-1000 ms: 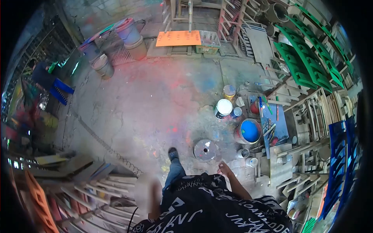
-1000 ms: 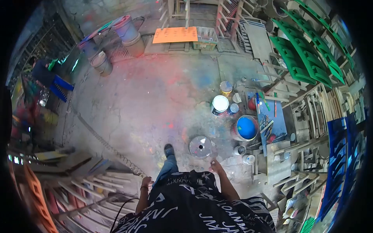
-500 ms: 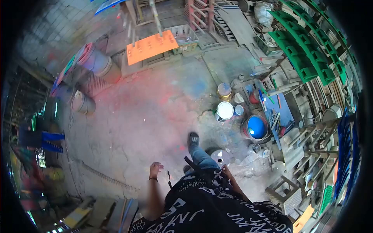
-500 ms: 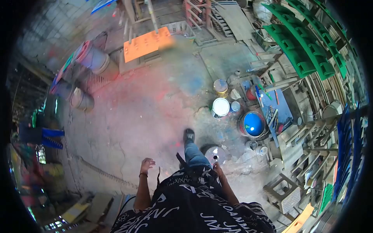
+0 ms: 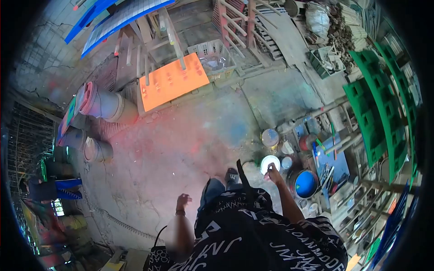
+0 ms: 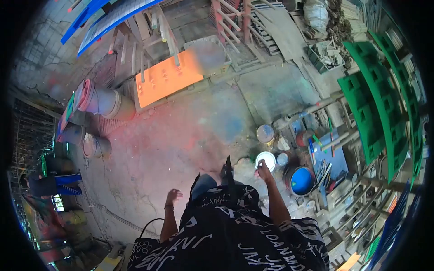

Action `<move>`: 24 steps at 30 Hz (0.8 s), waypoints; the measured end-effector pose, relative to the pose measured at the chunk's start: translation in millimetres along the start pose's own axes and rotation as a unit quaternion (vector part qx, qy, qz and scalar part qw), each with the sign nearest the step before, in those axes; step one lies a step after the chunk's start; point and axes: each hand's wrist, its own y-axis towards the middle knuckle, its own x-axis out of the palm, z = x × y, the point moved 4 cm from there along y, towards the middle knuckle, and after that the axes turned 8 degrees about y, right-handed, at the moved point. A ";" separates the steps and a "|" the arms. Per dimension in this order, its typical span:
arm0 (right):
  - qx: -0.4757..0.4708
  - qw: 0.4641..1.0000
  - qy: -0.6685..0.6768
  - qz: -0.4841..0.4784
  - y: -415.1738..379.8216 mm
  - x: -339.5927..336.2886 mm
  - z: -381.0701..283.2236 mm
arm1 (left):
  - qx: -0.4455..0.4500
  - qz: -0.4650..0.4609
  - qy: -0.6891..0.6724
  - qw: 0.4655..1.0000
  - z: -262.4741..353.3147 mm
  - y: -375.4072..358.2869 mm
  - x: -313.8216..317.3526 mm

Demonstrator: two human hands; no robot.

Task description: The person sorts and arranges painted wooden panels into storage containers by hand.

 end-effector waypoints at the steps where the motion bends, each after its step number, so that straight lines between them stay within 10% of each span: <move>1: -0.018 0.999 0.028 0.001 31.6 1.8 -24.9 | 0.036 0.030 -0.029 0.998 35.9 14.6 -7.6; 18: 0.017 0.995 0.046 -0.082 368.9 77.9 -279.5 | 0.103 0.019 0.071 0.992 388.7 197.2 -87.5; 22: 0.004 0.992 -0.087 -0.094 488.5 76.2 -264.9 | 0.224 0.106 0.126 0.961 419.3 227.1 -86.3; 24: -0.021 0.985 -0.131 -0.111 535.4 82.8 -285.4 | 0.352 0.011 -0.075 0.933 448.6 219.3 -59.2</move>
